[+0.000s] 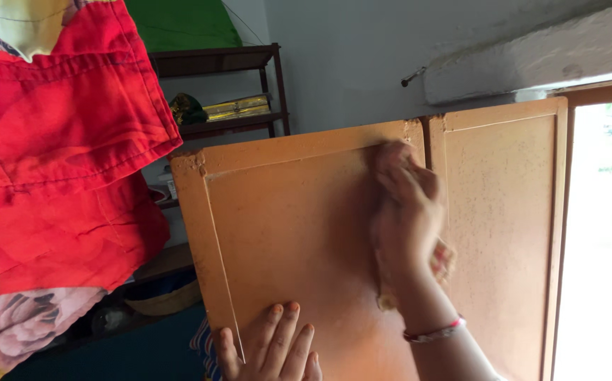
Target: The person wipes the surface of a wooden door with a cloth. They systematically clean the door panels, edges, and the metal latch area using circular and back-and-forth motions.
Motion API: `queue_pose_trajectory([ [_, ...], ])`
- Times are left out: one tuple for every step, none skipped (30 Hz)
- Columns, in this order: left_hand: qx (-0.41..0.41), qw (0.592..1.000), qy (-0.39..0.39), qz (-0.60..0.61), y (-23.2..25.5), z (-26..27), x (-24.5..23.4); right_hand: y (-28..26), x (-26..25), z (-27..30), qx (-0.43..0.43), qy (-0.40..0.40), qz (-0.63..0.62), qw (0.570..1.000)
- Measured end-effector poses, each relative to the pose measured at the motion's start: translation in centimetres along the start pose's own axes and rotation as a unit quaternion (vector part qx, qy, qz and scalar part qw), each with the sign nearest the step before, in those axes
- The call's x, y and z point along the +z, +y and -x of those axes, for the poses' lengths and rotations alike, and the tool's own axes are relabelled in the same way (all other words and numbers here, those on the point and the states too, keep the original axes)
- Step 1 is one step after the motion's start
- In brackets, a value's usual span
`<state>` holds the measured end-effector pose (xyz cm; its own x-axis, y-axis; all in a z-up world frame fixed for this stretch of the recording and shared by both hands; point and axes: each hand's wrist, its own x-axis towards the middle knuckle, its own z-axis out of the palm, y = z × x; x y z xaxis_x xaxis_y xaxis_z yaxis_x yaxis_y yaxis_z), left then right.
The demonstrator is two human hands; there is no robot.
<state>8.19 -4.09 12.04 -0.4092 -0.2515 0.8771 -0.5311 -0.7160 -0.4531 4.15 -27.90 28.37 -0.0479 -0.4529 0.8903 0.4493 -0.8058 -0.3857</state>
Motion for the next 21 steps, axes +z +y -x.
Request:
queue_pose_trajectory([
  [-0.014, 1.000, -0.027, 0.007, 0.1, 0.5, -0.1, -1.7, 0.7, -0.3, 0.018, -0.010, -0.069, 0.997],
  [-0.028, 0.998, -0.054, 0.012, 0.3, 1.2, -0.4, -3.6, 1.0, -0.2, -0.081, -0.008, 0.003, 0.997],
  [-0.042, 0.996, -0.081, 0.018, 0.5, 1.9, -0.7, -5.7, 1.2, 0.3, -0.179, -0.007, 0.074, 0.981],
  [-0.064, 0.993, -0.100, 0.020, 0.5, 2.6, -1.1, -8.1, 1.8, 1.0, -0.170, -0.053, 0.056, 0.982],
  [-0.085, 0.989, -0.118, 0.021, 0.6, 3.2, -1.4, -10.4, 2.3, 1.7, -0.160, -0.099, 0.038, 0.981],
  [-0.107, 0.985, -0.136, 0.023, 0.6, 3.6, -1.6, -12.4, 2.1, 2.8, -0.189, -0.131, 0.034, 0.973],
  [-0.112, 0.987, -0.107, 0.032, 0.6, 3.9, -1.5, -14.1, 1.9, 4.0, -0.217, -0.163, 0.030, 0.962],
  [-0.118, 0.989, -0.077, 0.040, 0.6, 4.0, -1.3, -15.6, 2.0, 4.9, -0.236, -0.143, 0.011, 0.961],
  [-0.123, 0.990, -0.047, 0.049, 0.6, 4.0, -1.0, -16.7, 1.9, 6.1, -0.255, -0.122, -0.008, 0.959],
  [-0.129, 0.990, -0.017, 0.057, 0.5, 4.0, -0.9, -17.2, 1.9, 6.7, -0.274, -0.102, -0.028, 0.956],
  [-0.134, 0.989, 0.014, 0.064, 0.5, 3.8, -0.8, -16.4, 1.9, 6.4, -0.262, -0.162, -0.030, 0.951],
  [-0.139, 0.987, 0.044, 0.070, 0.5, 3.7, -0.9, -14.8, 1.7, 5.4, -0.250, -0.223, -0.034, 0.942],
  [-0.142, 0.987, 0.016, 0.069, 0.6, 3.6, -1.3, -13.0, 1.2, 4.9, -0.238, -0.283, -0.039, 0.928],
  [-0.146, 0.987, -0.013, 0.068, 0.9, 3.6, -2.1, -11.1, 0.6, 4.6, -0.225, -0.236, -0.009, 0.945],
  [-0.150, 0.985, -0.042, 0.067, 1.1, 3.5, -2.6, -9.0, 0.4, 4.0, -0.211, -0.189, 0.021, 0.959],
  [-0.143, 0.987, -0.022, 0.069, 1.1, 3.1, -2.5, -6.9, 0.3, 3.3, -0.198, -0.139, 0.053, 0.969],
  [-0.137, 0.988, -0.002, 0.071, 1.0, 2.8, -2.3, -4.9, -0.2, 2.9, -0.185, -0.089, 0.084, 0.975],
  [-0.130, 0.989, 0.018, 0.073, 0.9, 2.4, -2.1, -3.1, -1.3, 3.0, -0.141, -0.050, 0.108, 0.983],
  [-0.135, 0.987, 0.019, 0.081, 0.9, 2.1, -2.1, -1.6, -2.4, 3.4, -0.097, -0.011, 0.132, 0.986],
  [-0.140, 0.986, 0.018, 0.089, 0.9, 1.8, -2.2, -0.5, -3.0, 4.0, -0.079, 0.002, 0.132, 0.988],
  [-0.144, 0.985, 0.018, 0.097, 0.9, 1.6, -2.2, 0.1, -3.2, 4.6, -0.061, 0.014, 0.132, 0.989],
])
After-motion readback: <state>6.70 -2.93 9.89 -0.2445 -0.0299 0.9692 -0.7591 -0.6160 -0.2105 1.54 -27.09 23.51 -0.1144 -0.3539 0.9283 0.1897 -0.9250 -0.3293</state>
